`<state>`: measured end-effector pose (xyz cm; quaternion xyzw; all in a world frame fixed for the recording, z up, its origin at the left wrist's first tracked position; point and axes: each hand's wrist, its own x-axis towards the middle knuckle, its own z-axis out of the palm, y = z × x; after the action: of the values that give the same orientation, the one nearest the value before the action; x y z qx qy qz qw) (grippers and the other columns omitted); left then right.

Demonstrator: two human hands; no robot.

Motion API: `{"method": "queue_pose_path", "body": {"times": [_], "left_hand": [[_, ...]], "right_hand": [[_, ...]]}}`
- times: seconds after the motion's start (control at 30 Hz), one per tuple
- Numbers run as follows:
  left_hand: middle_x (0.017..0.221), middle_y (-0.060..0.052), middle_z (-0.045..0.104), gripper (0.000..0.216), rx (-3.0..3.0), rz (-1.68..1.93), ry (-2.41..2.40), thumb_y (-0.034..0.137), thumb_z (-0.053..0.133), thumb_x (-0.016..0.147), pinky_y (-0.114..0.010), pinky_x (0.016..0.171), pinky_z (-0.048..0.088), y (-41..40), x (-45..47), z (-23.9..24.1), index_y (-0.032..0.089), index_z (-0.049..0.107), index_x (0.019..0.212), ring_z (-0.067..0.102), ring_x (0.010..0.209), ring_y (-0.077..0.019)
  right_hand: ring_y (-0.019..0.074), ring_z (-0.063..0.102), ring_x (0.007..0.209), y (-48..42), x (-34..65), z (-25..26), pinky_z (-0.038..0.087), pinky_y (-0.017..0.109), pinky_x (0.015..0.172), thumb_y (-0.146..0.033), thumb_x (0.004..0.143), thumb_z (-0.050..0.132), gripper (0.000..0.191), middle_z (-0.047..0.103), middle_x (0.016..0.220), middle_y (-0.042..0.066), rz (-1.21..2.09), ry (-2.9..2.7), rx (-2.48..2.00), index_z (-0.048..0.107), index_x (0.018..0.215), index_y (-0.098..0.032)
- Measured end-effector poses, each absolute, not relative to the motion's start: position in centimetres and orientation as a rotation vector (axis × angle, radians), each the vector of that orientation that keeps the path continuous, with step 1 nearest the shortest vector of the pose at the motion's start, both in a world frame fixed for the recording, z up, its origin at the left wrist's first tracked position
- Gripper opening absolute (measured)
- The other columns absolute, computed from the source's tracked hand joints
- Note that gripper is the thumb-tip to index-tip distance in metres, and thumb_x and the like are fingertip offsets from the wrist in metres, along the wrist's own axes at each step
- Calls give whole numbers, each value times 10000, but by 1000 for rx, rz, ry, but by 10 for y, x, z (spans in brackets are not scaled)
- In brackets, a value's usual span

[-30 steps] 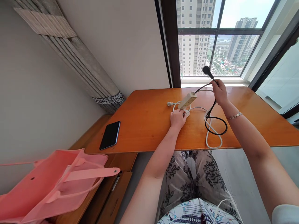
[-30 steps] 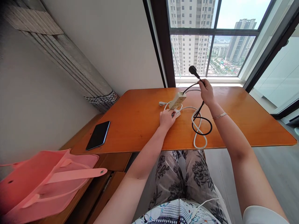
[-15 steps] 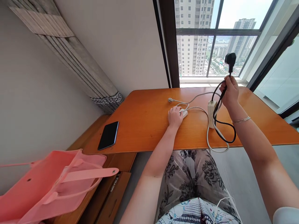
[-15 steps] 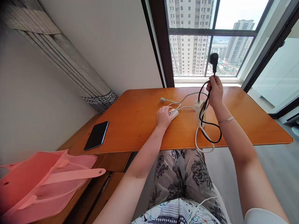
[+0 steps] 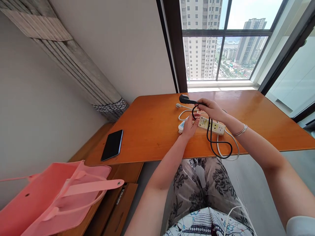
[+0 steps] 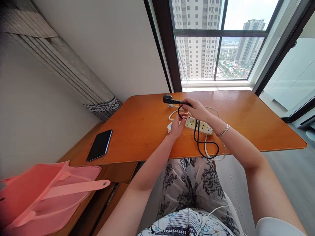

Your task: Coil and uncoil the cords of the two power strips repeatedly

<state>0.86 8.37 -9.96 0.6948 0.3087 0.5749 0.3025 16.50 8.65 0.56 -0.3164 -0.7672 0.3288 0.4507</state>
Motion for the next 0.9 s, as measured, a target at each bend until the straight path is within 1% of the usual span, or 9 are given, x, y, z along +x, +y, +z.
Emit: {"method": "queue_pose_path", "body": {"times": [0.1, 0.17, 0.23, 0.3, 0.4, 0.5, 0.63, 0.73, 0.9], "left_hand": [[873, -83, 720, 529, 1546, 1628, 786, 690, 505, 875, -355, 886, 512, 86, 10, -96, 194, 613, 729, 677, 909, -202], [676, -40, 642, 574, 1311, 1664, 744, 727, 541, 830, -329, 835, 526, 89, 11, -94, 199, 532, 604, 666, 782, -178], [534, 6, 528, 598, 1135, 1637, 740, 731, 585, 800, -280, 686, 521, 91, 13, -92, 203, 461, 547, 606, 605, -138], [462, 38, 433, 615, 1024, 1590, 728, 719, 622, 782, -234, 512, 440, 91, 15, -88, 200, 415, 525, 493, 459, -96], [426, 73, 313, 635, 880, 1583, 658, 686, 675, 761, -197, 377, 277, 89, 19, -81, 191, 369, 508, 320, 360, -47], [431, 83, 277, 619, 772, 1607, 662, 615, 683, 804, -173, 353, 203, 83, 23, -71, 178, 361, 508, 245, 356, -24], [451, 78, 297, 566, 730, 1568, 714, 561, 644, 865, -163, 350, 197, 74, 27, -57, 172, 390, 540, 256, 369, -23], [468, 82, 281, 554, 762, 1531, 728, 569, 640, 864, -173, 350, 198, 69, 30, -43, 178, 390, 562, 244, 369, -26], [487, 82, 254, 555, 831, 1462, 747, 613, 556, 898, -204, 360, 219, 70, 16, -11, 200, 346, 592, 219, 366, -47]], "right_hand": [[210, 591, 1020, 83, 159, -1, 479, 413, 961, -347, 891, 587, 171, 628, 1030, 75, 671, -2015, -816, 686, 924, -211], [227, 570, 1104, 83, 164, 0, 451, 423, 1008, -388, 911, 565, 219, 611, 1078, 91, 601, -1978, -846, 692, 874, -213], [222, 571, 1083, 85, 175, 7, 439, 425, 1012, -423, 945, 504, 296, 619, 1038, 85, 560, -1883, -876, 667, 819, -211], [206, 583, 999, 87, 189, 15, 455, 413, 965, -428, 964, 455, 323, 631, 964, 67, 576, -1821, -905, 638, 813, -209], [189, 580, 893, 80, 201, 20, 476, 369, 846, -416, 955, 455, 297, 631, 900, 49, 634, -1892, -946, 633, 844, -206], [189, 571, 846, 60, 196, 6, 470, 348, 800, -409, 884, 590, 225, 623, 902, 52, 506, -2081, -966, 660, 918, -198], [244, 578, 954, 35, 178, -21, 457, 371, 861, -379, 812, 712, 309, 601, 1026, 100, 171, -2292, -1051, 674, 1057, -195], [243, 580, 903, 31, 171, -24, 435, 351, 801, -380, 906, 611, 182, 600, 958, 92, 77, -2278, -1149, 669, 947, -212], [181, 528, 727, 38, 183, 3, 388, 316, 683, -365, 943, 548, 173, 566, 791, 26, 200, -1952, -1059, 586, 839, -232]]}}
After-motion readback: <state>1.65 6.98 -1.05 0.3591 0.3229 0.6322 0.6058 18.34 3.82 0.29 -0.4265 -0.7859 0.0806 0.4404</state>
